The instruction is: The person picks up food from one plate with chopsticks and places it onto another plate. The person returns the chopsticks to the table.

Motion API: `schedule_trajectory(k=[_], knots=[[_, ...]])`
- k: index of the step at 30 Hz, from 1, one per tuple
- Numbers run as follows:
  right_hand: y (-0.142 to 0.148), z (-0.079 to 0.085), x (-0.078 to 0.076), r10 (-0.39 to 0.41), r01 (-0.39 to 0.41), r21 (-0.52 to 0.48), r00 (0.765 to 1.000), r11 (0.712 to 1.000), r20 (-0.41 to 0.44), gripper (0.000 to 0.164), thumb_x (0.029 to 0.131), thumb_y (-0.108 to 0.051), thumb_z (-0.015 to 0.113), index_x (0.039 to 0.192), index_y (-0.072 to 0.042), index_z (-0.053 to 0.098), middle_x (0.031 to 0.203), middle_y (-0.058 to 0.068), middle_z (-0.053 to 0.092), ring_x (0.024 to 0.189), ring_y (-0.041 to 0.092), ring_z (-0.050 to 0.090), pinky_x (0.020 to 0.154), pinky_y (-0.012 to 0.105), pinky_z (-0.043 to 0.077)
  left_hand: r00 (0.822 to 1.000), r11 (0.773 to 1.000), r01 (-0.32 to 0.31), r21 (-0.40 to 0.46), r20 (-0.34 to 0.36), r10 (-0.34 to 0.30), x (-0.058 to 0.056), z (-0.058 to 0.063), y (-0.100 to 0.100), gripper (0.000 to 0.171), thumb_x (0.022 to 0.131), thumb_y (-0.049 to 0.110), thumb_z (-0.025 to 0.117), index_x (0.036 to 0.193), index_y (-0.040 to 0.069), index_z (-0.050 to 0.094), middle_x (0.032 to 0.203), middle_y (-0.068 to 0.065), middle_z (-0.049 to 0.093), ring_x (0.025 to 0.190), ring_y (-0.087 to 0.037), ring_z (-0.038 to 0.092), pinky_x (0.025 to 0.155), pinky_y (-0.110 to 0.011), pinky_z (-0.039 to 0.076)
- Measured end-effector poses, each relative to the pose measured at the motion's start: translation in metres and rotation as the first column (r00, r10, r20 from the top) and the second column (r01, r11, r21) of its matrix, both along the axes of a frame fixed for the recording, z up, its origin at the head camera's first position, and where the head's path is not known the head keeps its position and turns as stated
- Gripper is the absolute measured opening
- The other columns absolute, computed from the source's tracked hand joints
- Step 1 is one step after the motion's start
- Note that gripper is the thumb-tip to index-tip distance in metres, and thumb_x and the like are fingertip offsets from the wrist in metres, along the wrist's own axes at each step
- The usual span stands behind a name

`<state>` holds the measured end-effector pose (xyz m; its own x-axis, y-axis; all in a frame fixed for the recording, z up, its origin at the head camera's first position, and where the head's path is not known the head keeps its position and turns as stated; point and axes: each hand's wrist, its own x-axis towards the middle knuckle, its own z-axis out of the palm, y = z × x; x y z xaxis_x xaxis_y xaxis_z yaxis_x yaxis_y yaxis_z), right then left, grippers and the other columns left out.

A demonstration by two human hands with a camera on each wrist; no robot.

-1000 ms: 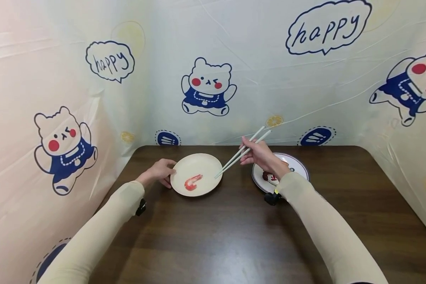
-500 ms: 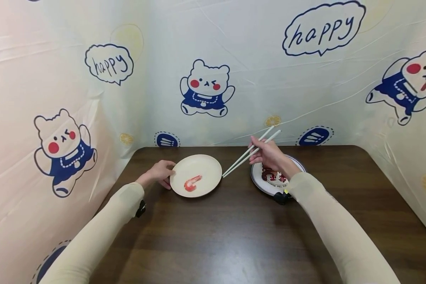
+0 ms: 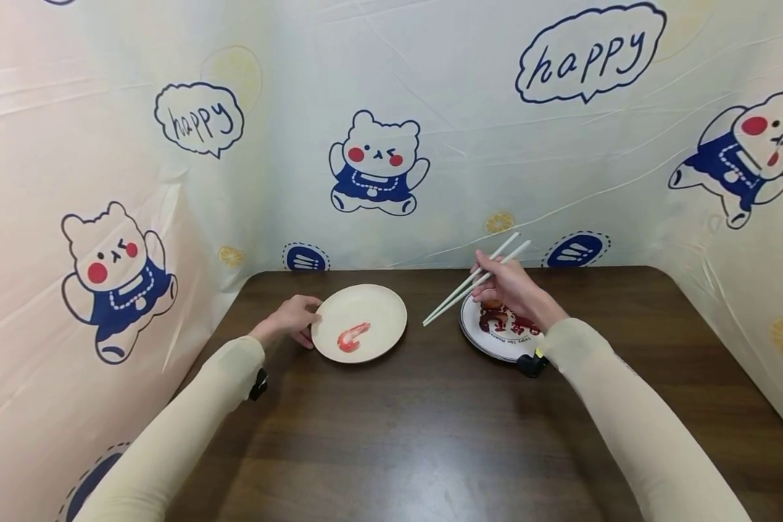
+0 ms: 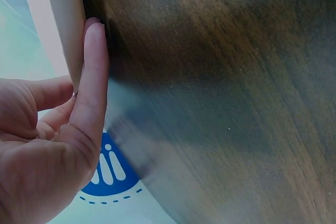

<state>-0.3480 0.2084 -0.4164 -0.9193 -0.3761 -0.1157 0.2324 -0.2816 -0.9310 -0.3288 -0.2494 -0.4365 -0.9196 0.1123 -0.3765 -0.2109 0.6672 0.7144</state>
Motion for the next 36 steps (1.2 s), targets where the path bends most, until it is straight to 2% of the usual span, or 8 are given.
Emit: schedule_trajectory(k=[7,17,21,27,36], knots=[[0.016,-0.001,0.003,-0.003,0.003,0.014,1.0,1.0,0.021,0.04,0.112,-0.034,0.051,0.096,-0.002,0.068,0.074,0.015,0.071,0.06,0.02,0.073,0.063,0.032,0.066,1.0,1.0,-0.008,0.003,0.004,0.008,-0.001,-0.001,-0.001,0.044,0.108,0.006,0.053,0.151,-0.003,0.048,0.104,-0.025,0.067,0.072,-0.03,0.074,0.064,-0.039,0.067],[0.033,-0.001,0.007,0.008,-0.008,0.034,1.0,0.999,-0.009,0.041,0.113,-0.034,0.048,0.096,-0.004,0.07,0.078,0.013,0.072,0.063,0.018,0.073,0.065,0.031,0.066,1.0,1.0,-0.017,0.006,0.009,0.017,-0.001,-0.001,-0.002,0.043,0.108,0.006,0.053,0.15,-0.003,0.049,0.102,-0.024,0.068,0.07,-0.029,0.074,0.064,-0.04,0.067],[0.041,0.001,0.007,-0.002,0.002,0.011,1.0,1.0,-0.004,0.041,0.113,-0.033,0.049,0.096,-0.002,0.069,0.077,0.013,0.072,0.063,0.019,0.074,0.067,0.032,0.066,1.0,1.0,-0.011,0.01,0.006,0.011,-0.001,-0.001,-0.002,0.044,0.108,0.006,0.053,0.151,-0.003,0.049,0.102,-0.024,0.068,0.07,-0.028,0.074,0.063,-0.039,0.067],[0.051,0.002,0.007,0.016,-0.019,-0.058,0.999,0.998,-0.048,0.041,0.114,-0.028,0.046,0.095,0.0,0.07,0.078,0.014,0.073,0.064,0.02,0.074,0.066,0.031,0.066,1.0,1.0,-0.009,0.01,0.001,0.009,-0.001,-0.002,-0.002,0.043,0.108,0.006,0.053,0.15,-0.003,0.05,0.101,-0.024,0.068,0.069,-0.028,0.074,0.063,-0.038,0.066],[0.069,0.006,0.009,0.004,-0.007,-0.047,0.999,0.999,-0.049,0.039,0.114,-0.029,0.047,0.098,-0.001,0.068,0.08,0.012,0.073,0.066,0.02,0.074,0.067,0.03,0.066,1.0,1.0,-0.002,0.013,0.001,0.002,-0.002,-0.002,-0.003,0.043,0.108,0.006,0.053,0.15,-0.003,0.05,0.1,-0.024,0.068,0.069,-0.028,0.074,0.063,-0.039,0.066]])
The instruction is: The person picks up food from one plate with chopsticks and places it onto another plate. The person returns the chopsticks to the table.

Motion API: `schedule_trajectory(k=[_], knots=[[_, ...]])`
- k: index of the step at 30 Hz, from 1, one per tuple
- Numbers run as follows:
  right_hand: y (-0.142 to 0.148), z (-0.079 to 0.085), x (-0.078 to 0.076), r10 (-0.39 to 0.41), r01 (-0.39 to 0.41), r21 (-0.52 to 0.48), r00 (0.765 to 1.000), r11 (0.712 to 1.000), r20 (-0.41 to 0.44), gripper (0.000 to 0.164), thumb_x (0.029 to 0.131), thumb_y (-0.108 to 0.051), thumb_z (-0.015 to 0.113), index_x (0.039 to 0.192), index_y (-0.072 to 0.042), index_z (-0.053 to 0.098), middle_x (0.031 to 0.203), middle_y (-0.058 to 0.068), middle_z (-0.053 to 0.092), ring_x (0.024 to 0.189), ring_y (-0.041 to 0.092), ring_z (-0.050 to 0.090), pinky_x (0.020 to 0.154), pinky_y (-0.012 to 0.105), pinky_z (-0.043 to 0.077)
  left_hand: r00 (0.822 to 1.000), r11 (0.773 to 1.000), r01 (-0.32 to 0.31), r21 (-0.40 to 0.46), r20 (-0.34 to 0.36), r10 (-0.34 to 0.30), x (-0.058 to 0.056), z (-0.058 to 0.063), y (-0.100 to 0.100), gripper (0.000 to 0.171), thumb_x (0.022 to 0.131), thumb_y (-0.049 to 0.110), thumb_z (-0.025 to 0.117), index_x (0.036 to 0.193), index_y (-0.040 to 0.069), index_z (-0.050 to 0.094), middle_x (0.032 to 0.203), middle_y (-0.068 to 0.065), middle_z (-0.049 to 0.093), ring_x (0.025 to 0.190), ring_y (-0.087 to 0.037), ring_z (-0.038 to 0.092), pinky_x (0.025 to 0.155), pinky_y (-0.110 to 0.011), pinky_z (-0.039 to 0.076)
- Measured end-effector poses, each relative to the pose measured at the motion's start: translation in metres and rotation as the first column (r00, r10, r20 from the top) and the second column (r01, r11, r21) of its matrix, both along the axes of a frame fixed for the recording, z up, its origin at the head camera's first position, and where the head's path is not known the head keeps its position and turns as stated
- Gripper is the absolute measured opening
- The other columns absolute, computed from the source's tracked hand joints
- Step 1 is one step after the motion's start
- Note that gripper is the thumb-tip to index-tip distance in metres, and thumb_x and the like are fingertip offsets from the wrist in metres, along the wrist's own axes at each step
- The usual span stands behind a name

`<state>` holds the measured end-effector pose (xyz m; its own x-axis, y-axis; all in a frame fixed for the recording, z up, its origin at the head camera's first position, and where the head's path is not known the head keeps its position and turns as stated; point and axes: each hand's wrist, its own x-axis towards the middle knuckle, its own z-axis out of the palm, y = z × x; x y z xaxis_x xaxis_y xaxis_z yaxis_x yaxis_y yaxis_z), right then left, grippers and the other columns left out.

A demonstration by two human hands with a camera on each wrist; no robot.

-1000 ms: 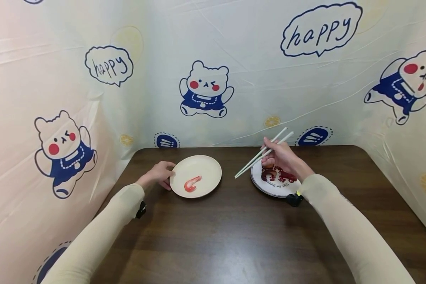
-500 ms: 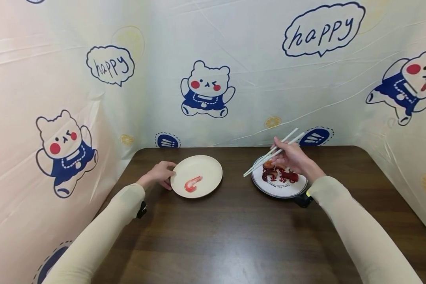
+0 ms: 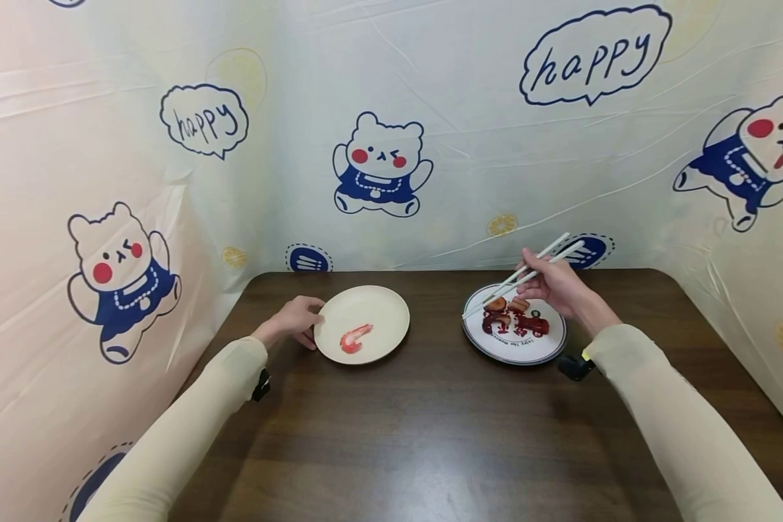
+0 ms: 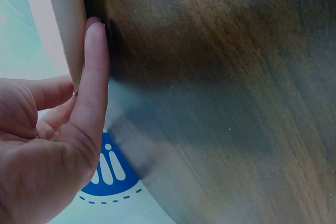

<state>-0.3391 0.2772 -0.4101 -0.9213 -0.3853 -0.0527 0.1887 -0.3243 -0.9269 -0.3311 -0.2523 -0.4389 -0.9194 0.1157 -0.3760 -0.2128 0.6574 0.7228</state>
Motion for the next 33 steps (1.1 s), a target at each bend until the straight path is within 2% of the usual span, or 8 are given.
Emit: schedule_trajectory(k=[9,20,33], knots=[[0.021,0.002,0.003,0.028,-0.028,-0.025,1.0,0.999,-0.008,0.045,0.116,-0.027,0.04,0.095,-0.002,0.071,0.078,0.013,0.074,0.066,0.021,0.075,0.066,0.031,0.066,1.0,1.0,0.0,-0.01,-0.003,0.0,0.001,0.001,0.001,0.043,0.108,0.006,0.053,0.15,-0.003,0.05,0.102,-0.024,0.069,0.07,-0.029,0.075,0.063,-0.039,0.067],[0.04,-0.003,0.007,-0.069,0.069,-0.025,0.997,0.997,-0.02,0.04,0.114,-0.025,0.044,0.097,-0.001,0.071,0.079,0.014,0.073,0.067,0.022,0.075,0.067,0.033,0.066,1.0,1.0,-0.004,-0.018,0.0,0.004,0.0,0.0,0.001,0.043,0.108,0.006,0.053,0.15,-0.003,0.049,0.101,-0.024,0.068,0.07,-0.029,0.075,0.063,-0.039,0.066],[0.052,-0.013,0.01,-0.094,0.093,-0.02,0.995,0.995,-0.044,0.038,0.115,-0.022,0.044,0.099,0.002,0.07,0.081,0.015,0.073,0.068,0.024,0.076,0.066,0.034,0.066,1.0,1.0,-0.011,-0.011,-0.003,0.011,-0.002,-0.004,0.0,0.044,0.108,0.006,0.053,0.151,-0.003,0.048,0.106,-0.024,0.067,0.071,-0.03,0.075,0.062,-0.039,0.066]])
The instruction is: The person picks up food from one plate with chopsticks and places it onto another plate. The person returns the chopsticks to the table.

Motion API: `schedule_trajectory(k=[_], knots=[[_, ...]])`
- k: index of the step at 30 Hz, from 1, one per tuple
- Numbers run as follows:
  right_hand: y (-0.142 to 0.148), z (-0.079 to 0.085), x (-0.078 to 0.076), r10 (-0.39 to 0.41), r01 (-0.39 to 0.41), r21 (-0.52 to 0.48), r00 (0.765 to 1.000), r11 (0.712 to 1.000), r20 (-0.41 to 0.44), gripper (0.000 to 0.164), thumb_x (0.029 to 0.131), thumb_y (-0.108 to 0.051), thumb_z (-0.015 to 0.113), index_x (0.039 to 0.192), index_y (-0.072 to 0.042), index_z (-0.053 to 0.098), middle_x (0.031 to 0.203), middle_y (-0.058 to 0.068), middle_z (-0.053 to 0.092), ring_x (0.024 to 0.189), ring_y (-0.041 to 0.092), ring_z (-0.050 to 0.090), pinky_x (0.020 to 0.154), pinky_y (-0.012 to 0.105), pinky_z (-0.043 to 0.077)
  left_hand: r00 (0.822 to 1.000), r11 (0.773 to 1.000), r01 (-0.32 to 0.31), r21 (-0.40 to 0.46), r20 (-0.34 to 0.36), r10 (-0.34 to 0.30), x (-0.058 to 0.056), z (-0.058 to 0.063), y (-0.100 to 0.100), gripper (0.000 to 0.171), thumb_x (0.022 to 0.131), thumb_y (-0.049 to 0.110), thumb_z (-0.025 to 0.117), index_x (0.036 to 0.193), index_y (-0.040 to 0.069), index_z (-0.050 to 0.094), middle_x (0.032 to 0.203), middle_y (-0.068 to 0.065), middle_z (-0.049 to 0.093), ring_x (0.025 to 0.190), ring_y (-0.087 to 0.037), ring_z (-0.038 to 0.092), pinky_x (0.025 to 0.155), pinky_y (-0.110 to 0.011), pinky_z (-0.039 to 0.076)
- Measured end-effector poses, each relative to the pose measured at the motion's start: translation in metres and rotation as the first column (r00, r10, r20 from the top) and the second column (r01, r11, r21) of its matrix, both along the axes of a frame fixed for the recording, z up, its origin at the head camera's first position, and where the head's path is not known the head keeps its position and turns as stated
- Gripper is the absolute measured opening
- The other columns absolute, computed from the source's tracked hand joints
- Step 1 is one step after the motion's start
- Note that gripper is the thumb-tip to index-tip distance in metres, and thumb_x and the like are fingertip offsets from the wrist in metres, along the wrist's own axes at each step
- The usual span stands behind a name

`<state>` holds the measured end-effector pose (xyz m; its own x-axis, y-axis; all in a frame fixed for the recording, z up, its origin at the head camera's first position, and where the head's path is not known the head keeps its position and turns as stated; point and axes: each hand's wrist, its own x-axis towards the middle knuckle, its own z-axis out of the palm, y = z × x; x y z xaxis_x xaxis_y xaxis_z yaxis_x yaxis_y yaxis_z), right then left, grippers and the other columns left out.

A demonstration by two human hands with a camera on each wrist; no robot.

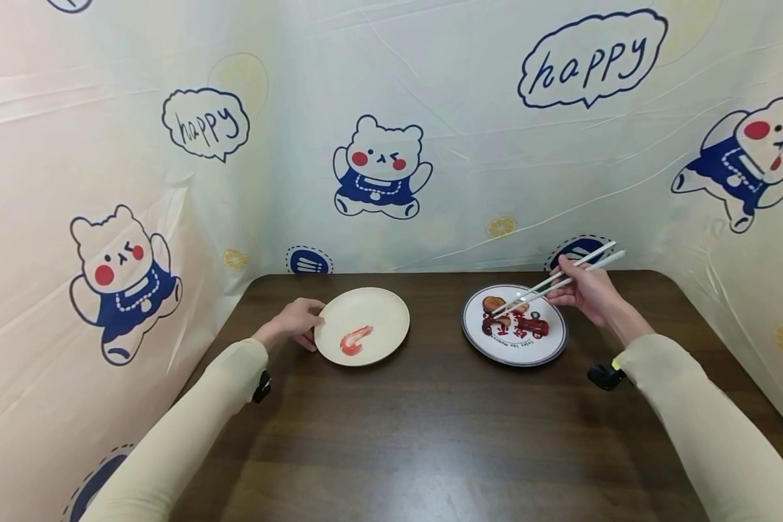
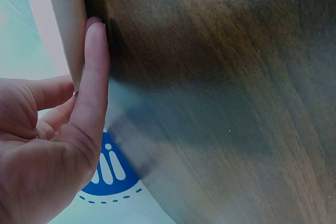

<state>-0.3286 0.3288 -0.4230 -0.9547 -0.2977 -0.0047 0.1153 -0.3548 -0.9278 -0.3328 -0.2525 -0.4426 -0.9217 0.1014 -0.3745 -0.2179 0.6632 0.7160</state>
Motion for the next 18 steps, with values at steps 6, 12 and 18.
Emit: schedule_trajectory(k=[6,12,18], knots=[[-0.0003,-0.0044,0.002,-0.01,0.01,-0.011,1.0,1.0,-0.001,0.039,0.115,-0.02,0.042,0.099,0.002,0.07,0.081,0.014,0.073,0.068,0.025,0.076,0.066,0.035,0.066,1.0,1.0,-0.001,0.01,0.007,0.001,0.0008,0.0012,-0.0005,0.044,0.108,0.006,0.052,0.152,-0.002,0.048,0.103,-0.024,0.068,0.07,-0.03,0.075,0.063,-0.039,0.066],[-0.0002,-0.0058,0.0041,-0.054,0.054,-0.001,0.999,0.999,-0.008,0.037,0.114,-0.021,0.045,0.096,-0.001,0.071,0.08,0.012,0.073,0.069,0.025,0.077,0.066,0.036,0.066,1.0,1.0,-0.007,-0.001,0.006,0.007,-0.0004,-0.0001,0.0001,0.043,0.109,0.006,0.052,0.151,-0.001,0.049,0.102,-0.024,0.068,0.07,-0.029,0.074,0.063,-0.039,0.066],[-0.0009,-0.0063,0.0043,-0.058,0.058,0.029,0.998,0.998,-0.021,0.037,0.114,-0.02,0.045,0.097,-0.001,0.072,0.08,0.013,0.073,0.068,0.025,0.077,0.066,0.035,0.066,1.0,1.0,-0.011,0.003,0.012,0.011,-0.0012,-0.0011,0.0003,0.043,0.109,0.006,0.052,0.151,-0.001,0.049,0.103,-0.024,0.068,0.071,-0.03,0.075,0.063,-0.04,0.067]])
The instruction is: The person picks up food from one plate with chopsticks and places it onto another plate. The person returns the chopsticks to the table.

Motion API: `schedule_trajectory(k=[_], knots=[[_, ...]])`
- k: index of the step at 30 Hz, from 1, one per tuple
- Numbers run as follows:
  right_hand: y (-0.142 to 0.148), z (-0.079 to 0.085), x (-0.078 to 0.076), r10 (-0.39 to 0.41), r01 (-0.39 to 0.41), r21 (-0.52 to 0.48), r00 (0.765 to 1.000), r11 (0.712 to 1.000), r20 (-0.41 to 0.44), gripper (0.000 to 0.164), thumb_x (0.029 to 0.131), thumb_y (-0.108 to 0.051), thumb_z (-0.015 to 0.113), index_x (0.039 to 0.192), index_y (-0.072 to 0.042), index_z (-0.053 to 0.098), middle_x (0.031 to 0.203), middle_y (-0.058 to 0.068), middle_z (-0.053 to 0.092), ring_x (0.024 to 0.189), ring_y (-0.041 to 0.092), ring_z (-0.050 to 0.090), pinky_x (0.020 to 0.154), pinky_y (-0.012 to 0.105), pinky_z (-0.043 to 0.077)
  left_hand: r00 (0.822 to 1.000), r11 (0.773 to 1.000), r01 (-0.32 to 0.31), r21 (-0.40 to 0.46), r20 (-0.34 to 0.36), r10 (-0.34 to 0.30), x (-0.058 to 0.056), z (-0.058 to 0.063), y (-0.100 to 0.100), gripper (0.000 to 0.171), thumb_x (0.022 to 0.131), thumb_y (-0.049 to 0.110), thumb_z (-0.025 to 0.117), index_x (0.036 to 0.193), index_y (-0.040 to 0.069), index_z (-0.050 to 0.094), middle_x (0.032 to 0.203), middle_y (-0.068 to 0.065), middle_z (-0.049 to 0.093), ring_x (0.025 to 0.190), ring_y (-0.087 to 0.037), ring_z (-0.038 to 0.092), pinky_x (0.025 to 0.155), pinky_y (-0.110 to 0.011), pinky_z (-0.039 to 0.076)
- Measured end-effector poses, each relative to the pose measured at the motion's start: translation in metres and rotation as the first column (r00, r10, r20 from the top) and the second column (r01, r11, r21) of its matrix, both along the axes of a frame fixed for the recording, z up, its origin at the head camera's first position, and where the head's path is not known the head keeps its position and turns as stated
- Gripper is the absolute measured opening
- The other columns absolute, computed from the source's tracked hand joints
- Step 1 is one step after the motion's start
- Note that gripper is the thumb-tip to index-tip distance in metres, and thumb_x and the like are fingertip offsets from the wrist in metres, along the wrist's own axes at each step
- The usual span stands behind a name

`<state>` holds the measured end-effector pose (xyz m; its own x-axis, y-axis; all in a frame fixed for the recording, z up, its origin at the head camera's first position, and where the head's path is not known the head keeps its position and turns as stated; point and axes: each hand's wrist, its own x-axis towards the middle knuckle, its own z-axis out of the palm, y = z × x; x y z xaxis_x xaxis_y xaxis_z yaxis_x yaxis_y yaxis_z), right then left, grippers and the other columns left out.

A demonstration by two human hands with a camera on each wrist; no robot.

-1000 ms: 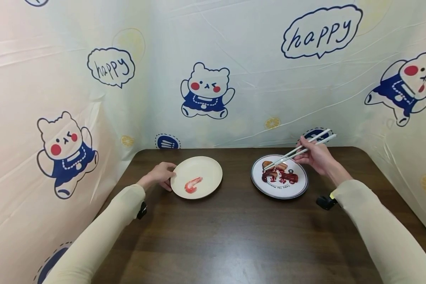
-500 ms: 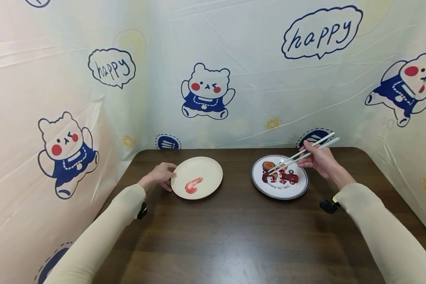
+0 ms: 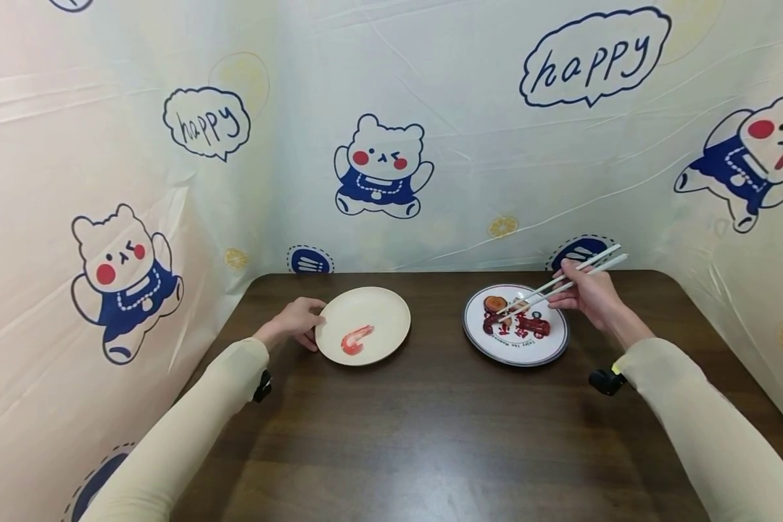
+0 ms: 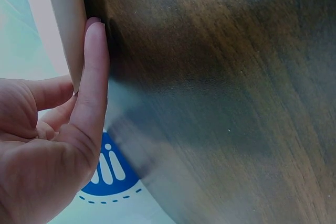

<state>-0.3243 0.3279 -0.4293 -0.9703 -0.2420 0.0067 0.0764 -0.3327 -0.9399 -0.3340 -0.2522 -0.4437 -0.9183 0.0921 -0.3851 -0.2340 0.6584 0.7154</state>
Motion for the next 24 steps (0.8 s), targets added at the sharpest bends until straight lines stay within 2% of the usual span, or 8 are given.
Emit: schedule_trajectory(k=[5,11,24], knots=[[-0.001,0.0007,-0.0002,0.002,-0.002,0.026,1.0,1.0,0.004,0.038,0.115,-0.021,0.045,0.095,-0.005,0.073,0.08,0.012,0.073,0.069,0.024,0.077,0.066,0.034,0.066,1.0,1.0,-0.003,-0.004,-0.001,0.003,-0.0003,0.0005,-0.0006,0.043,0.109,0.006,0.053,0.151,-0.001,0.049,0.103,-0.024,0.068,0.071,-0.03,0.075,0.063,-0.04,0.066],[-0.001,0.0005,-0.001,0.003,-0.003,0.033,1.0,0.999,0.005,0.036,0.114,-0.021,0.045,0.097,-0.006,0.072,0.082,0.012,0.073,0.07,0.025,0.077,0.066,0.035,0.066,1.0,1.0,0.0,-0.004,-0.002,0.0,-0.0005,0.0007,-0.0003,0.042,0.108,0.006,0.054,0.15,-0.001,0.05,0.104,-0.024,0.067,0.072,-0.031,0.075,0.063,-0.04,0.066],[-0.0048,-0.0036,-0.0035,-0.023,0.022,0.128,1.0,0.992,0.005,0.032,0.113,-0.026,0.048,0.101,-0.005,0.068,0.083,0.012,0.071,0.068,0.025,0.077,0.065,0.039,0.067,1.0,1.0,0.012,-0.014,0.003,-0.012,-0.0002,0.0025,0.0002,0.043,0.108,0.006,0.053,0.151,-0.001,0.049,0.1,-0.023,0.069,0.071,-0.03,0.075,0.064,-0.039,0.066]])
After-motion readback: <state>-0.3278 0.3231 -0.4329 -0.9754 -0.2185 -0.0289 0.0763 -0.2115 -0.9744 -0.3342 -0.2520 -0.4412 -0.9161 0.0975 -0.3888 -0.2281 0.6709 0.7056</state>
